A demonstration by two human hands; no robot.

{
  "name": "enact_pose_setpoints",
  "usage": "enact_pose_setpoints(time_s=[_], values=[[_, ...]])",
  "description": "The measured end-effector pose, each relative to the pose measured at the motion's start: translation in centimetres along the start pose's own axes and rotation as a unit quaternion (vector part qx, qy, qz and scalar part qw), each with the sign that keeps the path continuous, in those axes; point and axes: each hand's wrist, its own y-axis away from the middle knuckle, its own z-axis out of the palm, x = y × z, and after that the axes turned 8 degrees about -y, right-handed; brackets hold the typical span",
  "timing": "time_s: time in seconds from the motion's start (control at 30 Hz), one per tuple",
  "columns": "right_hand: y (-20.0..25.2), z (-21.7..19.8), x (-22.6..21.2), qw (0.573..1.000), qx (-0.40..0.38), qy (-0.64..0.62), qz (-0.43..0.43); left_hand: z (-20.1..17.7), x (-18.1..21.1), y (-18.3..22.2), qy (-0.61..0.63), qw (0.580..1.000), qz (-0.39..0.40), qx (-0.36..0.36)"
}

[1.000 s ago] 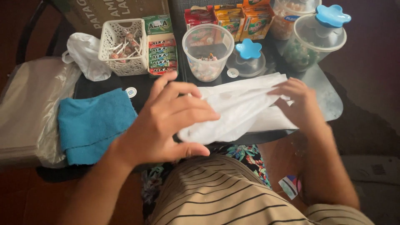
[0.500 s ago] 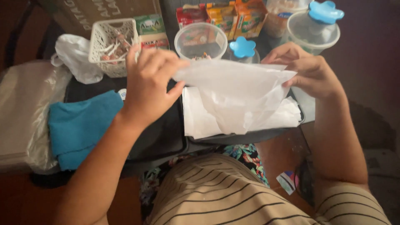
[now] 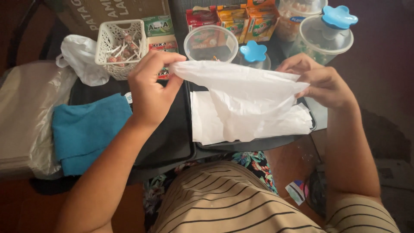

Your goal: Packing small colorful items from containers into small plastic bags at a counter.

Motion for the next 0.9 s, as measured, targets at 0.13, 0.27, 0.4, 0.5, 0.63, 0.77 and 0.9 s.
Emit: enact_pose_setpoints(time_s=[0.13,0.27,0.4,0.5,0.63,0.77,0.9], values=[[0.2,0.2,0.4,0.998,-0.029,0.037,0.030,-0.7,1.8,-0.4,0.092,0.994,-0.053,0.036],[-1.2,1.8,-0.5,0.971,-0.036,0.194,0.136,-1.0,3.4,-0.3,0.224,0.969,-0.105,-0.010],[-1.0,1.2,0.3,0.957,-0.036,0.223,0.184,-1.8,3.8,-0.4,0.356,0.925,-0.100,-0.093],[-0.9,0.5,0.5,0.970,-0.037,0.176,0.166,-2.5,4.3,-0.9,0.364,0.910,-0.127,-0.152],[-1.0,0.4,0.5,0.991,0.028,0.054,0.123,-3.0,4.1,-1.2,0.315,0.924,-0.090,-0.196],[-0.6,-0.2,0.8,0.996,0.082,0.005,0.032,-2.7,3.3,-0.7,0.148,0.966,-0.088,-0.194],[-0.4,0.2,-0.3,0.992,0.120,0.016,0.038,-2.5,2.2,-0.4,0.072,0.959,-0.098,-0.256]])
